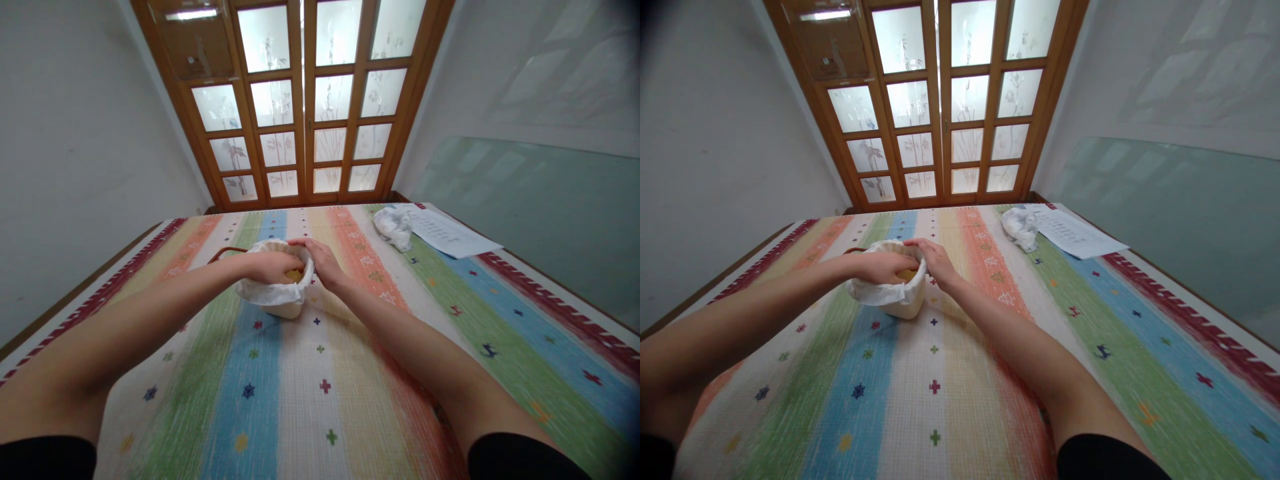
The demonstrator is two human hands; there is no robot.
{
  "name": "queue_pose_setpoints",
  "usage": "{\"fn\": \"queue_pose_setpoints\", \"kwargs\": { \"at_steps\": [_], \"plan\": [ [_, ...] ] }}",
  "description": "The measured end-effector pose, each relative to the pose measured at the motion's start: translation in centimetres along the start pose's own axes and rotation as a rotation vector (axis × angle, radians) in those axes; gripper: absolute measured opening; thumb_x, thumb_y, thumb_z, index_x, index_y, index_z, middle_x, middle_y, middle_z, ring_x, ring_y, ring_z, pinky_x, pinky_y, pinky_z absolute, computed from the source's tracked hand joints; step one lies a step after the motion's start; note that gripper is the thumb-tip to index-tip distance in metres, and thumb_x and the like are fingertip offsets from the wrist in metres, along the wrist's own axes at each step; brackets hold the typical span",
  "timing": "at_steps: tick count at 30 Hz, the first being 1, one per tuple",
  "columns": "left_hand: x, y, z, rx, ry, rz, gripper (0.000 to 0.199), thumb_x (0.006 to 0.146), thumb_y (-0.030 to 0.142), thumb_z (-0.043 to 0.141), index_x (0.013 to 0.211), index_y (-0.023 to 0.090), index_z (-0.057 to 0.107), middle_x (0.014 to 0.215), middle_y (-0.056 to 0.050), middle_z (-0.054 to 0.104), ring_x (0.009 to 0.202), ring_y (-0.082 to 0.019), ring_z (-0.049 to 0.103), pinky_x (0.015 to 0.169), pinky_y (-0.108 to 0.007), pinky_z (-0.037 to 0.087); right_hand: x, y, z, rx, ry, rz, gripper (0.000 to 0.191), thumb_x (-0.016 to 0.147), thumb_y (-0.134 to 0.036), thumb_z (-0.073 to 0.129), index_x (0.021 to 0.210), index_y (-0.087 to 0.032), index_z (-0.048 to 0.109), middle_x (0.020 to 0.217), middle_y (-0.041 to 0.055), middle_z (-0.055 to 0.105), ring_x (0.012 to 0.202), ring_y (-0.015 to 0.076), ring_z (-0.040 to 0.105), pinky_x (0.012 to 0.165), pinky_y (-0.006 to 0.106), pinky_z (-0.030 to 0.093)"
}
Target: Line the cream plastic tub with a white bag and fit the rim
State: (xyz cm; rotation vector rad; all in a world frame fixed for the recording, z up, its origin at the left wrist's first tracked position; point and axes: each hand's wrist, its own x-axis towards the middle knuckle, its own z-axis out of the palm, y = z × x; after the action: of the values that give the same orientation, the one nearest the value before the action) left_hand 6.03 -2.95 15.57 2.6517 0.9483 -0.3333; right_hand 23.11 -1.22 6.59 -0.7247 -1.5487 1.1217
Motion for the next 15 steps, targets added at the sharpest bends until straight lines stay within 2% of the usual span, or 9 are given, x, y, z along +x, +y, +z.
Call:
{"fn": "queue_pose_setpoints", "kwargs": {
  "at_steps": [3, 6, 12, 15],
  "plan": [
    [0.2, -0.4, 0.0, -0.033, -0.038, -0.016, 0.036, 0.087, 0.028, 0.062, 0.123, 0.021, 0.068, 0.124, -0.006, 0.074, 0.111, -0.022, 0.067, 0.100, -0.030, 0.046, 0.2, 0.1, -0.3, 0.026, 0.022, 0.013, 0.051, 0.100, -0.061, 0.045, 0.106, -0.024, 0.079, 0.113, 0.0046, 0.077, 0.112, 0.0247, 0.068, 0.104, 0.041, 0.051],
    [0.4, -0.4, 0.0, -0.040, -0.091, -0.030, 0.040, 0.086, 0.028, 0.063, 0.125, 0.020, 0.066, 0.125, -0.007, 0.074, 0.111, -0.024, 0.067, 0.100, -0.031, 0.046, 0.5, 0.3, -0.6, 0.090, 0.011, 0.013, 0.057, 0.100, -0.067, 0.042, 0.107, -0.024, 0.079, 0.117, 0.0059, 0.077, 0.113, 0.0247, 0.069, 0.105, 0.041, 0.051],
    [1.4, -0.4, 0.3, -0.075, -0.149, -0.040, 0.034, 0.085, 0.023, 0.060, 0.117, 0.018, 0.071, 0.124, -0.008, 0.075, 0.108, -0.024, 0.068, 0.098, -0.028, 0.047, 1.0, 0.2, -1.0, 0.197, -0.007, 0.041, 0.062, 0.097, -0.073, 0.045, 0.106, -0.022, 0.078, 0.118, 0.0092, 0.078, 0.117, 0.0266, 0.070, 0.110, 0.045, 0.050],
    [2.0, -0.9, 0.7, -0.119, -0.203, -0.030, 0.029, 0.084, 0.025, 0.062, 0.109, 0.018, 0.073, 0.115, -0.007, 0.078, 0.103, -0.023, 0.070, 0.097, -0.028, 0.049, 1.0, -0.2, -1.1, 0.195, -0.015, 0.031, 0.063, 0.096, -0.075, 0.046, 0.105, -0.022, 0.079, 0.118, 0.0087, 0.078, 0.119, 0.0267, 0.070, 0.112, 0.046, 0.048]
  ]
}}
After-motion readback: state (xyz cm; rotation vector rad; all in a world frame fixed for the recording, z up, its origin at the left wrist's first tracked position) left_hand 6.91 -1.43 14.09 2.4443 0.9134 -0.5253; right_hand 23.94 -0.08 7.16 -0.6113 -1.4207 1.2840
